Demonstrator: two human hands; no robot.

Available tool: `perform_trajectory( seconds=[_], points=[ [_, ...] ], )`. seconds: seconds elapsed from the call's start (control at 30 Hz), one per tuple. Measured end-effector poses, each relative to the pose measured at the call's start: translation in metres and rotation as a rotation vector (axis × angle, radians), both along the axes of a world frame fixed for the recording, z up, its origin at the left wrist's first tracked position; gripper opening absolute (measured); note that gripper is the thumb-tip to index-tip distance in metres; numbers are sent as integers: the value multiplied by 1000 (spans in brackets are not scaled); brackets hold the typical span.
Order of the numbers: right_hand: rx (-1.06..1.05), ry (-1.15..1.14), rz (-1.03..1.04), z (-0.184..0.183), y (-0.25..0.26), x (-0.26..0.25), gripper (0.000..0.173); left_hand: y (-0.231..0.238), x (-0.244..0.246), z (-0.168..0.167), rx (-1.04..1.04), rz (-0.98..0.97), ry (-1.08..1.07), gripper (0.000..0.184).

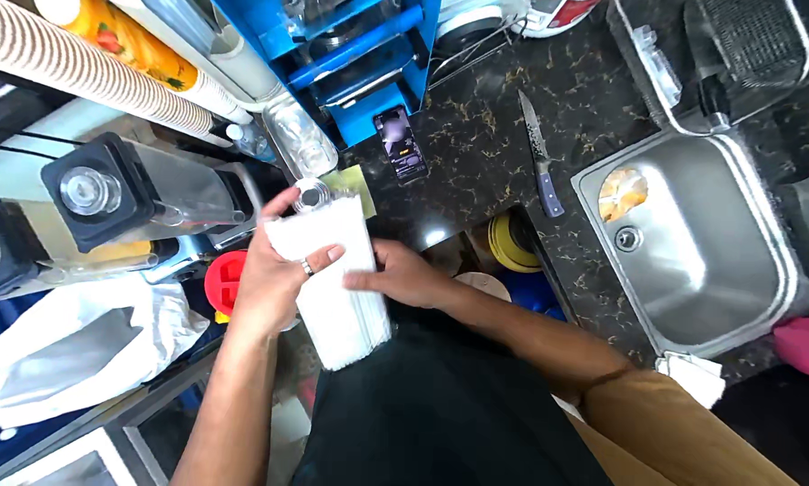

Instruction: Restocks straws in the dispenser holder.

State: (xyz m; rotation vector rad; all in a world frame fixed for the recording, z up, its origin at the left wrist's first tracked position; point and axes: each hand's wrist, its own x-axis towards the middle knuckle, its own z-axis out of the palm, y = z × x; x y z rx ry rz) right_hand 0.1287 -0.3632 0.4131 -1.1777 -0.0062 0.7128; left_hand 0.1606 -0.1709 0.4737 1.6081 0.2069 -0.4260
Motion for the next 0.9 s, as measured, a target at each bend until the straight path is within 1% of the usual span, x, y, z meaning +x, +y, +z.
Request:
perform_trajectory(
  seconds=[0.07, 0.1, 0.13, 0.17, 0.2, 0.23, 0.27, 0.3, 0.33, 0.4, 0.43, 0.5, 0.57, 0.6, 0.63, 0.67, 0.7, 0.73, 0.77, 0.8, 0.83, 0.87, 0.9],
  points=[
    [-91, -16, 151, -16, -11, -15, 56, 12, -14, -15, -9, 102, 90, 80],
    [-150, -40, 181, -27, -22, -26, 63, 21, -21, -21, -41, 146, 91, 77],
    [-225, -44, 174, -43, -36, -37, 65, 30, -27, -25, -82, 176, 76, 76],
    [-329, -23, 159, -60, -53, -51, 63, 38, -32, -27, -123, 200, 53, 75],
    [-476, 41, 172, -79, -72, -65, 61, 45, -36, -28, -161, 220, 28, 73],
    [-636, 132, 209, -98, -91, -81, 63, 52, -39, -28, -185, 238, 3, 72],
    [-771, 245, 274, -119, -106, -99, 69, 59, -39, -26, -193, 249, -27, 71],
    [-840, 353, 333, -134, -116, -115, 76, 67, -36, -24, -196, 242, -63, 72],
    [-820, 456, 355, -141, -119, -127, 80, 76, -32, -22, -197, 218, -98, 74],
    [-652, 585, 303, -129, -111, -135, 83, 90, -19, -17, -204, 154, -150, 77],
    [-613, 593, 283, -118, -105, -131, 83, 95, -13, -14, -208, 119, -168, 79],
    [-614, 543, 266, -98, -95, -118, 81, 102, 0, -10, -211, 67, -190, 79],
    [-696, 457, 268, -74, -88, -102, 76, 108, 12, -8, -231, 30, -185, 80],
    [-792, 415, 244, -56, -83, -91, 74, 109, 17, -8, -247, 16, -183, 81],
    [-905, 367, 186, -34, -75, -80, 71, 110, 22, -8, -262, -9, -184, 81],
    [-986, 297, 78, -14, -61, -69, 68, 110, 26, -8, -274, -46, -188, 81],
    [-1009, 221, -50, 3, -43, -59, 64, 110, 31, -8, -278, -89, -187, 83],
    [-954, 146, -173, 18, -21, -49, 60, 109, 36, -8, -275, -139, -181, 84],
    [-828, 66, -283, 29, 3, -39, 57, 106, 43, -8, -276, -195, -172, 87],
    [-652, 1, -365, 36, 25, -27, 54, 101, 49, -8, -275, -257, -160, 88],
    [-477, -41, -433, 40, 45, -16, 52, 95, 55, -7, -280, -319, -140, 88],
    [-347, -57, -490, 43, 62, -5, 51, 89, 59, -6, -284, -373, -105, 87],
    [-277, -57, -540, 46, 74, 1, 49, 85, 59, -6, -287, -415, -56, 86]
  ],
)
